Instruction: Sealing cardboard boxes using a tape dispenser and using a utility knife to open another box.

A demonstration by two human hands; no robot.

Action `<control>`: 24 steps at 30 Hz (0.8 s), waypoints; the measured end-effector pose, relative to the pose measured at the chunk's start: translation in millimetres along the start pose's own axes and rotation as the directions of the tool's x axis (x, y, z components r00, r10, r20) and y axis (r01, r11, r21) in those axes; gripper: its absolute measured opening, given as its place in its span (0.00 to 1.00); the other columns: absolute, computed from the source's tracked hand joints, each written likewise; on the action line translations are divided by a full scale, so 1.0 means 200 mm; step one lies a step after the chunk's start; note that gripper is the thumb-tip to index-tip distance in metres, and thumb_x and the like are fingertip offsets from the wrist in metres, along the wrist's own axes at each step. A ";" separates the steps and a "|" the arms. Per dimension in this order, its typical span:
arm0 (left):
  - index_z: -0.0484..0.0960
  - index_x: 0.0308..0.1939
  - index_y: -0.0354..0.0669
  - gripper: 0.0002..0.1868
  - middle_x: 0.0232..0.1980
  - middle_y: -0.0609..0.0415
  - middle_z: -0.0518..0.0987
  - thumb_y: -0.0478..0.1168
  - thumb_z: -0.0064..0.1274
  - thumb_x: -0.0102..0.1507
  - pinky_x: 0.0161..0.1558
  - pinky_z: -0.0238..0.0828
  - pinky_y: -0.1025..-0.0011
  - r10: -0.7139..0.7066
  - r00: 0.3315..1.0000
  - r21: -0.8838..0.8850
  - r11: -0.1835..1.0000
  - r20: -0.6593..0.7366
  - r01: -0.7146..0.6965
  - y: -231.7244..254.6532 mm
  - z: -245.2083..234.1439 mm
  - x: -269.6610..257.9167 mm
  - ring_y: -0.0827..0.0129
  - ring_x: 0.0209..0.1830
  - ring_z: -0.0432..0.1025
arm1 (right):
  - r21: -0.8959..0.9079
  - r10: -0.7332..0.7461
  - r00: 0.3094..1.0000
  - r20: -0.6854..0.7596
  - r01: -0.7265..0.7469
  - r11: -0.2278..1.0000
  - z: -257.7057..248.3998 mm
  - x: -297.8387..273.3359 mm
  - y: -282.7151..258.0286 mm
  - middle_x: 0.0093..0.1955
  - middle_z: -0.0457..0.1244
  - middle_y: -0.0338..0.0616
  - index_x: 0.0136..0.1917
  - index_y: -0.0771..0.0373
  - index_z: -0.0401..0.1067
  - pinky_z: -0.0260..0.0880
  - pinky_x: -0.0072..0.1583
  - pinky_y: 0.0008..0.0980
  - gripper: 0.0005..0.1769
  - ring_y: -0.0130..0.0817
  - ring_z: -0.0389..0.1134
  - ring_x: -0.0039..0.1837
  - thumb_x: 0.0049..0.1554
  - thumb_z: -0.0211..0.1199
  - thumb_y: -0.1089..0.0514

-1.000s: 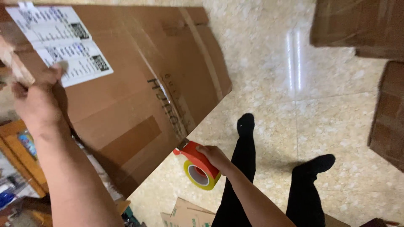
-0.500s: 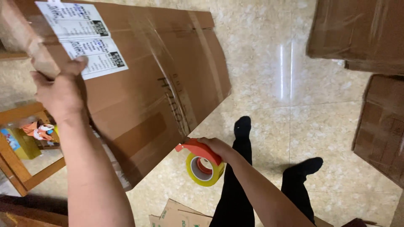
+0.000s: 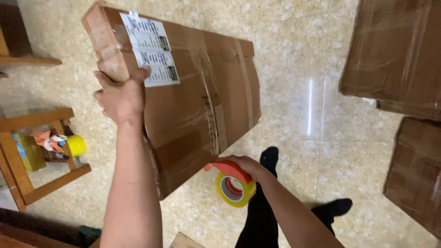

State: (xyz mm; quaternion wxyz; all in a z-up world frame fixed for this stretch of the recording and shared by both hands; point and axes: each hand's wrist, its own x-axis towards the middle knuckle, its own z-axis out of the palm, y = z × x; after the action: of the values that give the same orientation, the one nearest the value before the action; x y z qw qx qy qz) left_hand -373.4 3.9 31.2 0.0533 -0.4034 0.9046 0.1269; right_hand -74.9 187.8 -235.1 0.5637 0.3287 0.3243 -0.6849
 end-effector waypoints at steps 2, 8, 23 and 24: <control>0.51 0.81 0.52 0.69 0.72 0.33 0.59 0.68 0.69 0.43 0.74 0.47 0.52 -0.001 1.000 0.000 1.000 0.008 0.001 -0.01 -0.01 -0.02 0.41 0.74 0.56 | -0.032 0.008 0.999 -0.040 -0.010 0.999 0.04 -0.03 0.07 0.44 0.73 0.43 0.56 0.61 0.80 0.73 0.47 0.33 0.24 0.31 0.72 0.41 0.64 0.54 0.42; 0.49 0.81 0.46 0.69 0.71 0.31 0.59 0.67 0.70 0.45 0.73 0.47 0.49 0.033 0.999 -0.022 0.999 0.003 -0.033 0.02 -0.02 -0.04 0.39 0.72 0.56 | -0.384 -0.129 0.960 -0.247 0.025 0.923 0.10 -0.15 -0.03 0.42 0.72 0.50 0.51 0.67 0.82 0.72 0.43 0.36 0.28 0.37 0.72 0.38 0.63 0.59 0.39; 0.44 0.80 0.41 0.71 0.66 0.30 0.63 0.69 0.69 0.48 0.69 0.53 0.47 0.166 0.986 -0.014 0.986 0.019 -0.165 0.12 0.04 -0.16 0.36 0.67 0.60 | -0.940 -0.274 0.956 -0.104 -0.004 0.341 0.70 -0.22 0.29 0.51 0.71 0.53 0.51 0.59 0.80 0.71 0.60 0.50 0.31 0.52 0.73 0.56 0.59 0.53 0.31; 0.44 0.80 0.41 0.72 0.68 0.25 0.59 0.72 0.70 0.48 0.68 0.52 0.44 0.164 0.986 0.069 0.984 -0.004 -0.163 0.08 0.06 -0.11 0.33 0.68 0.58 | -0.935 -0.273 0.955 -0.112 -0.009 0.353 0.65 -0.30 0.35 0.51 0.71 0.53 0.52 0.59 0.78 0.71 0.59 0.52 0.32 0.52 0.73 0.56 0.59 0.52 0.29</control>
State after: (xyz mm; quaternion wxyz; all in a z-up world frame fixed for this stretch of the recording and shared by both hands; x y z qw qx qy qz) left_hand -369.7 32.9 27.6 0.0518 -0.3263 0.9388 0.0979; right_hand -7.2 104.5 -117.6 0.5471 0.0095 0.7464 -0.3788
